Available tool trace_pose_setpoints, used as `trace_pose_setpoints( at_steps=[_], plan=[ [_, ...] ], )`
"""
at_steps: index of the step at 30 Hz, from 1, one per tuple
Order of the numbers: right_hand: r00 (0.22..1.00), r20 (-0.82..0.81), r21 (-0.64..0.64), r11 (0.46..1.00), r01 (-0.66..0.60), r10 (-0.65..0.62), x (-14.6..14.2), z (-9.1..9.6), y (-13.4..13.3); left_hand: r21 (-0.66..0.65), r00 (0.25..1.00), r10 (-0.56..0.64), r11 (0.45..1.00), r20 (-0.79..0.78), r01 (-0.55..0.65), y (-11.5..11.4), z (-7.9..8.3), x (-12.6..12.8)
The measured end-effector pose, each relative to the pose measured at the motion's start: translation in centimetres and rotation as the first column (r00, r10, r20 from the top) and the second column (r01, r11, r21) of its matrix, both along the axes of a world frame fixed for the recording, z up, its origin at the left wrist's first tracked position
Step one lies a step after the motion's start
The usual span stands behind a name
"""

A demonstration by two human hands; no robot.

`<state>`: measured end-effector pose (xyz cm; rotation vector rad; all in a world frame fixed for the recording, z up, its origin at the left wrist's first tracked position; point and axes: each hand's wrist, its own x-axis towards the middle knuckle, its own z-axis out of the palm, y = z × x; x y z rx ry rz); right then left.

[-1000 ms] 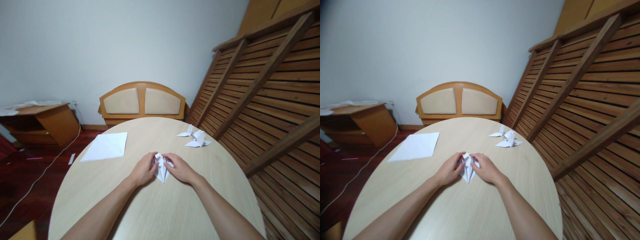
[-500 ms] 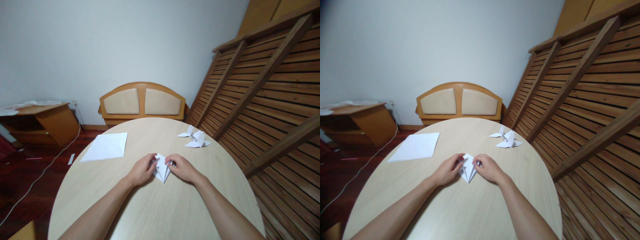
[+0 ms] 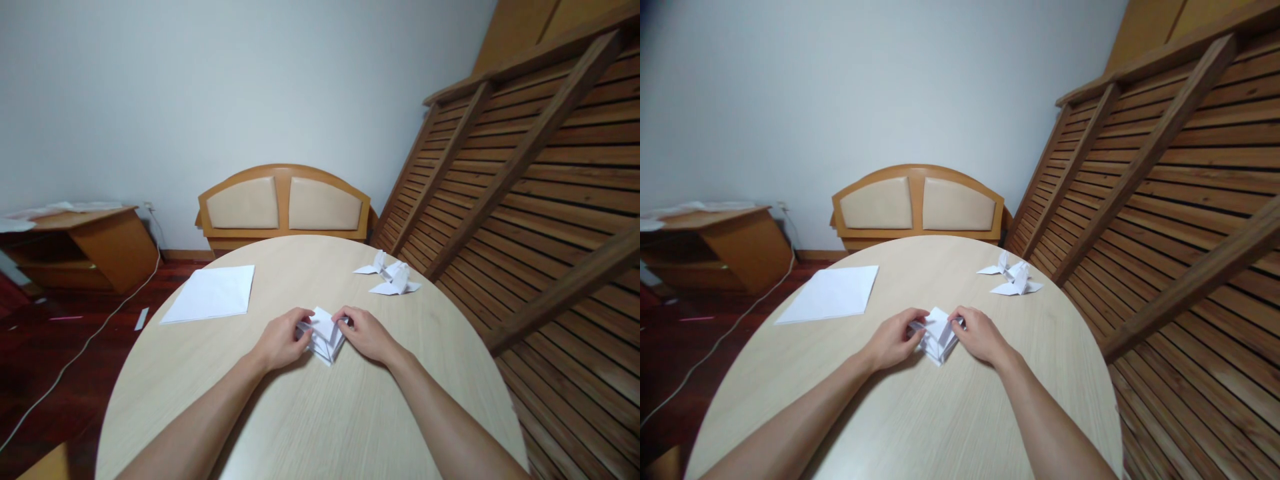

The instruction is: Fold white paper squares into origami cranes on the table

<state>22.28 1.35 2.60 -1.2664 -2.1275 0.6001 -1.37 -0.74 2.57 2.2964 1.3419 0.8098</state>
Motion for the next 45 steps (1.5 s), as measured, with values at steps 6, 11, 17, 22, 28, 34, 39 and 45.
trace_pose_setpoints(
  at_steps=[6, 11, 17, 22, 28, 34, 39, 45],
  plan=[
    [0.999, -0.032, -0.027, 0.999, 0.017, -0.018, -0.1, 0.3, -0.1, 0.042, 0.999, -0.022, 0.999, -0.032, 0.023, 0.1, 0.2, 0.0],
    [0.999, -0.028, -0.018, 1.000, 0.015, -0.015, -0.4, 0.6, -0.4, 0.045, 0.996, -0.002, 0.999, -0.084, 0.006, 0.1, 0.3, 0.3],
    [0.999, 0.037, 0.026, 1.000, 0.010, -0.011, -0.9, 0.4, -0.5, 0.037, 0.989, 0.071, 0.997, -0.128, -0.067, 0.0, 0.3, 0.7],
    [0.988, 0.116, 0.061, 0.994, 0.094, -0.101, -1.2, 0.3, -0.4, 0.015, 0.989, 0.146, 0.989, -0.029, -0.146, 0.1, 0.3, 0.8],
    [0.985, 0.110, 0.052, 0.990, 0.130, -0.135, -1.2, 0.1, -0.3, -0.012, 0.990, 0.122, 0.993, 0.064, -0.121, 0.2, 0.2, 0.6],
    [0.977, 0.137, 0.048, 0.986, 0.159, -0.164, -1.4, 0.3, -0.5, -0.015, 0.990, 0.073, 0.997, 0.124, -0.072, -0.1, 0.1, 0.7],
    [0.968, 0.164, 0.080, 0.981, 0.176, -0.188, -1.5, 0.6, -0.8, 0.009, 0.987, 0.105, 0.994, 0.118, -0.107, -0.1, -0.2, 0.8],
    [0.965, 0.226, 0.130, 0.986, 0.103, -0.131, -2.1, 1.0, -1.4, 0.031, 0.963, 0.261, 0.964, 0.072, -0.264, -0.1, 0.2, 1.2]
  ],
)
